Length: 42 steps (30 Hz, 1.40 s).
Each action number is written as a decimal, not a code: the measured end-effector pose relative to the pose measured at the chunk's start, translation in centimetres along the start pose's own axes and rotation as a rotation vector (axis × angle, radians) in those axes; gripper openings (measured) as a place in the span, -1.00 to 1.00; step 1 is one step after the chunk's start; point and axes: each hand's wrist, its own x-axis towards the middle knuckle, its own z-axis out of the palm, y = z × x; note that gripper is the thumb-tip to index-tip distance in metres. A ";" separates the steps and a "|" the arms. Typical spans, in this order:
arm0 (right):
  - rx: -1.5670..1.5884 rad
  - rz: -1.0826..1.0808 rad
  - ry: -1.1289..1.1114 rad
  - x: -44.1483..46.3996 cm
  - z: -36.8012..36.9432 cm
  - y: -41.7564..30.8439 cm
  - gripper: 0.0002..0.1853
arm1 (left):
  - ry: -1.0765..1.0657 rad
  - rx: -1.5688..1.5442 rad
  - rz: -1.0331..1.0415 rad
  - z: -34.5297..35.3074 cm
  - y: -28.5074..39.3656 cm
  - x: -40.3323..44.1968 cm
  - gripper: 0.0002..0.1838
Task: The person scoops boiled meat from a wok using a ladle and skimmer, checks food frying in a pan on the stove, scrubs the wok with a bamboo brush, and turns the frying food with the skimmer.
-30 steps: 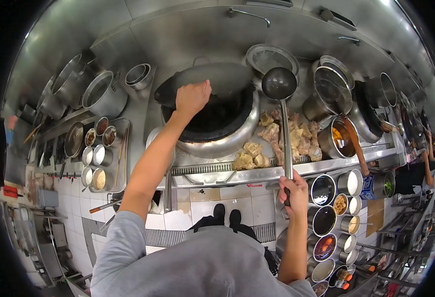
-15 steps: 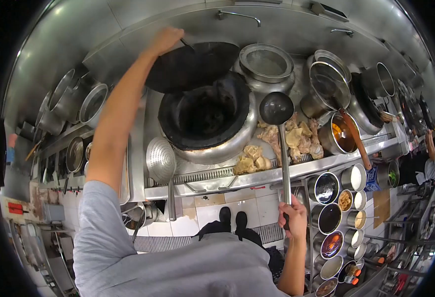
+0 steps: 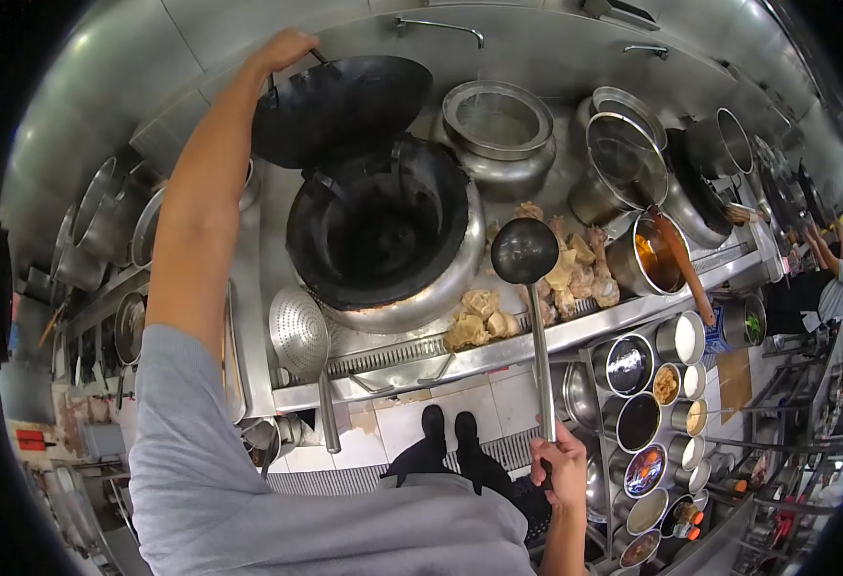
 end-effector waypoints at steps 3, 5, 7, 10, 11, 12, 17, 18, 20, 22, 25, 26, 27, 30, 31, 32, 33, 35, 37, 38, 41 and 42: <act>-0.013 -0.014 0.000 0.1 -0.2 -0.1 -0.61 | 0.018 0.069 0.164 -0.3 2.5 -2.3 -0.57; -0.002 -0.024 0.011 0.2 -0.3 -0.2 -0.62 | 0.030 0.119 0.301 -0.1 2.6 -2.7 -0.57; -0.018 -0.037 0.021 0.2 0.0 -0.5 -0.62 | 0.038 0.078 0.226 1.1 2.0 -1.6 -0.54; -0.057 -0.059 0.030 0.6 0.0 -0.8 -0.66 | 0.087 0.051 0.283 2.5 2.0 -3.3 -0.46; -0.078 -0.074 0.031 0.8 0.0 -0.9 -0.68 | 0.080 0.053 0.273 3.2 2.2 -4.2 -0.46; -0.084 -0.061 0.024 0.9 0.0 -1.1 -0.68 | 0.109 0.048 0.286 3.9 2.3 -5.2 -0.42; -0.151 -0.110 0.023 1.5 0.7 -1.5 -0.89 | 0.059 0.014 0.212 6.2 6.1 -14.2 -0.34; -0.160 -0.118 0.025 1.7 0.6 -1.5 -0.92 | 0.065 -0.032 0.150 7.8 6.4 -16.3 -0.37; -0.168 -0.127 0.017 2.0 0.6 -1.6 -0.94 | 0.178 -0.055 0.230 11.5 6.8 -20.7 -0.41; -0.180 -0.158 0.022 2.2 0.6 -1.6 -0.93 | 0.128 -0.045 0.156 15.2 8.0 -25.0 -0.44; -0.189 -0.182 0.039 2.0 1.2 -2.6 -0.89 | 0.194 -0.022 0.107 20.9 8.8 -29.7 -0.53; -0.194 -0.197 0.049 2.0 1.1 -2.7 -0.88 | 0.227 0.009 0.116 22.4 8.7 -30.9 -0.55; -0.188 -0.227 0.072 2.4 0.9 -2.7 -0.87 | 0.228 0.008 0.116 23.8 8.3 -32.2 -0.55; -0.280 -0.254 0.043 2.9 1.8 -4.7 -0.87 | 0.349 0.041 0.223 28.0 9.0 -35.0 -0.60; -0.251 -0.259 0.058 3.0 2.9 -5.6 -0.89 | 0.363 0.048 0.215 29.0 9.2 -36.1 -0.63; -0.302 -0.304 0.030 4.6 2.3 -5.9 -0.91 | 0.375 0.056 0.211 29.7 9.2 -36.7 -0.66; -0.288 -0.311 0.014 5.4 3.0 -7.0 -0.94 | 0.382 0.043 0.236 29.5 9.3 -36.6 -0.66; -0.296 -0.351 -0.066 8.8 3.1 -8.7 -0.98 | 0.419 0.072 0.157 29.1 9.9 -36.8 -0.69; -0.410 -0.499 -0.049 12.9 4.8 -11.2 -0.97 | 0.426 0.085 0.132 28.9 10.7 -37.2 -0.69; -0.458 -0.542 -0.068 16.0 5.1 -12.2 -0.96 | 0.423 0.118 0.092 28.7 10.9 -37.4 -0.70; -1.020 -0.869 0.166 28.2 5.7 -14.5 -0.77 | 0.442 0.165 0.044 28.9 11.5 -37.6 -0.72; -1.104 -0.891 0.235 29.5 6.9 -15.6 -0.72 | 0.445 0.168 0.031 29.0 11.7 -37.5 -0.72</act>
